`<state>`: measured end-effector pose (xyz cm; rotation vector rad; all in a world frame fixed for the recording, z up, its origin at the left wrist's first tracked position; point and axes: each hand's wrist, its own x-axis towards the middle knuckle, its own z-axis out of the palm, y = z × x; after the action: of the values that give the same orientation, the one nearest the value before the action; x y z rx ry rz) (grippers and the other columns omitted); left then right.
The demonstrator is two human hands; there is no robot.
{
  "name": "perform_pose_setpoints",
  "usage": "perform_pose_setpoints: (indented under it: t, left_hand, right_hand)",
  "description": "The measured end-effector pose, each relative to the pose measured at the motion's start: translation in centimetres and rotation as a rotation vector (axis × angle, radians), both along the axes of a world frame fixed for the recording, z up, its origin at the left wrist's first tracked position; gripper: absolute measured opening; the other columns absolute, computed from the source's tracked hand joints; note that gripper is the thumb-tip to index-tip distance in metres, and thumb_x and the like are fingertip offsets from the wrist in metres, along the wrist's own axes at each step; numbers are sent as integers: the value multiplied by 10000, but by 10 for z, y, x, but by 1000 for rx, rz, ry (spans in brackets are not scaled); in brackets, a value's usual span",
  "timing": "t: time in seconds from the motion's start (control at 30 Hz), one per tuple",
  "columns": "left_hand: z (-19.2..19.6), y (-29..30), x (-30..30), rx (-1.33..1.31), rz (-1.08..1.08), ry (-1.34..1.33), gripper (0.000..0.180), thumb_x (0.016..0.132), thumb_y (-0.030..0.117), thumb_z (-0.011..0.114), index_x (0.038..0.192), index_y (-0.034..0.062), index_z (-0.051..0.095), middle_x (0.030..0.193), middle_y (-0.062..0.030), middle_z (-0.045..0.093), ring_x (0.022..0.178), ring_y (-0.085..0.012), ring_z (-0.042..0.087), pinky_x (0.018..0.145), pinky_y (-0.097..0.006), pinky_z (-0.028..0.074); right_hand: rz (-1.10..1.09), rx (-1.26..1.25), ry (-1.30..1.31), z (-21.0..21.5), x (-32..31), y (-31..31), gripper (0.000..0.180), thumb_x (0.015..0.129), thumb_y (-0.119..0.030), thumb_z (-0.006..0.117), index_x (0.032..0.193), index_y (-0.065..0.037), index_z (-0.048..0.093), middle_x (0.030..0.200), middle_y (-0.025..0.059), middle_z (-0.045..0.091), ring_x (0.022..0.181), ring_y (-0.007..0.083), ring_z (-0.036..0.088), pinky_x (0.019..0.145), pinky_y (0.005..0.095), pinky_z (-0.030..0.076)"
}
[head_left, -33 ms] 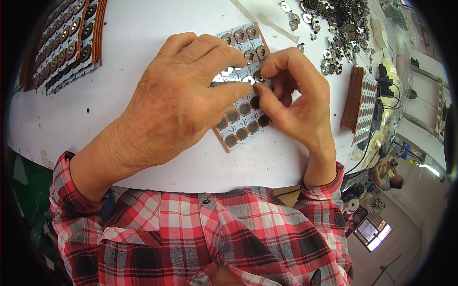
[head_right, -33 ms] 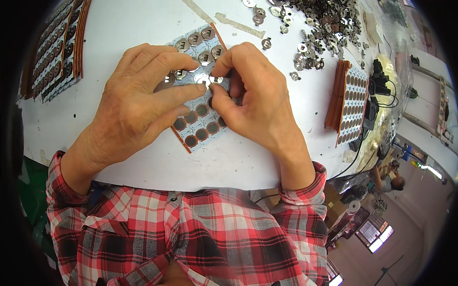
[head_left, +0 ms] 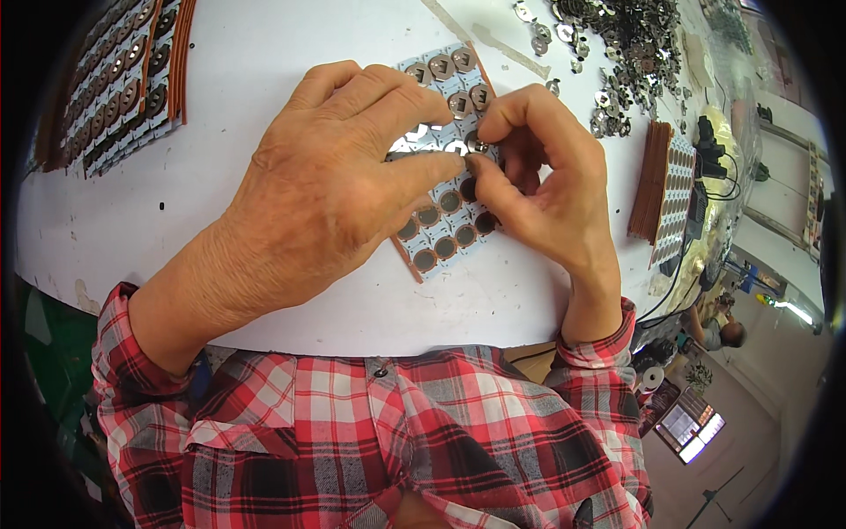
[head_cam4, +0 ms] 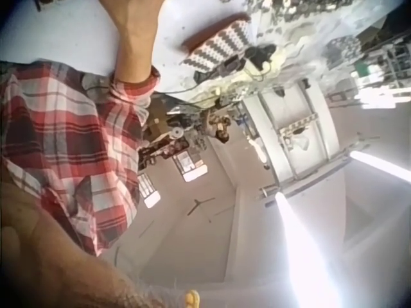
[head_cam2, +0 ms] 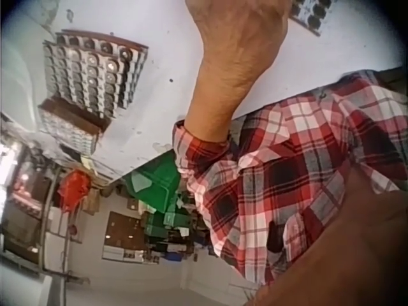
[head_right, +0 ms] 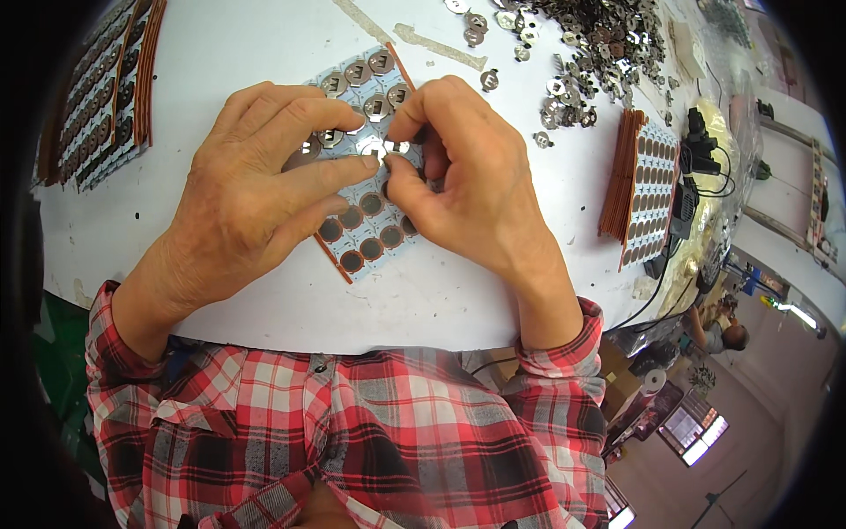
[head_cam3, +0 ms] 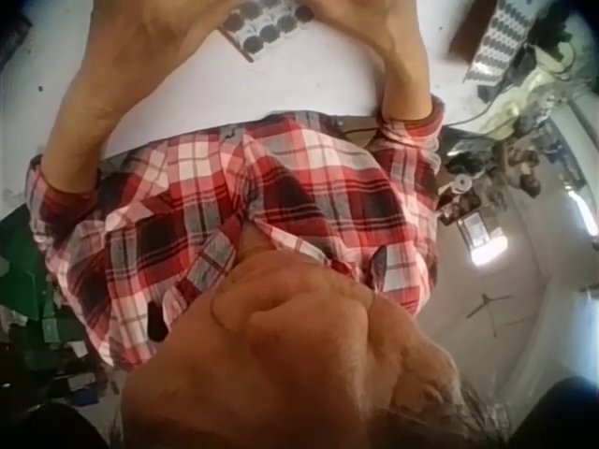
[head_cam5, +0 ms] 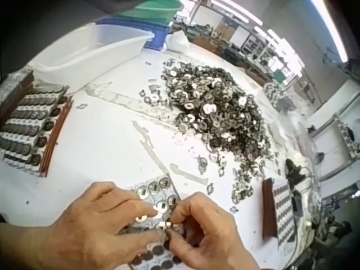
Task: Manually inserting small metal rings into a grid-like assembly tray on a factory workbench.
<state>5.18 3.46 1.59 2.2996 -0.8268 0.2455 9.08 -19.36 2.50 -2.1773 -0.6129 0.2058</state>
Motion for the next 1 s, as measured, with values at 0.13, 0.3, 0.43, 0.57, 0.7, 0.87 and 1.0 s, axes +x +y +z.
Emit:
perform_pose_setpoints:
  t: [0.13,0.3,0.43,0.57,0.7,0.87,1.0]
  left_hand:
    - [-4,-1,1,-1,-1,-20,397,636,49,823,1028,67,761,1192,-113,645,1124,-324,612,957,-455,477]
    - [-2,-1,0,7,-3,-3,393,641,45,819,1029,67,760,1194,-112,644,1128,-324,610,952,-454,479]
    - [-1,-1,1,8,-8,-1,399,635,45,820,1029,66,758,1193,-114,645,1124,-327,611,949,-456,480]
    - [-2,-1,1,5,-9,-13,399,639,53,816,1033,66,755,1190,-117,648,1116,-333,614,944,-464,482]
    - [-3,0,0,0,-16,-10,396,646,59,812,1038,67,755,1192,-116,646,1120,-334,612,945,-473,479]
    - [-1,-1,-1,0,-7,5,410,628,54,817,1034,67,758,1190,-114,641,1126,-324,608,949,-468,474]
    - [-4,-2,0,-3,-1,-27,435,599,46,827,1029,61,760,1181,-109,641,1124,-310,610,945,-463,476]
  right_hand:
    - [28,-53,-16,1,6,0,232,747,-24,747,904,-43,577,747,-49,530,577,14,412,504,193,324]
    - [-13,-24,24,3,2,2,236,737,0,739,903,-41,577,747,-45,538,571,14,412,499,195,326]
    - [-44,-69,-27,5,-1,4,234,728,19,730,889,-40,570,747,-46,543,572,12,404,501,193,319]
    - [-48,-84,29,5,2,4,232,726,12,734,879,-42,567,734,-49,538,576,11,396,504,192,312]
    - [-43,-64,0,3,1,4,239,723,-4,744,874,-46,563,726,-52,533,582,9,391,510,190,307]
    - [-4,-76,53,6,4,0,247,734,9,757,908,-31,586,792,-23,585,585,20,458,504,192,354]
    - [127,-71,-221,1,4,-6,288,741,52,760,989,-10,629,944,53,661,589,75,578,499,227,451]
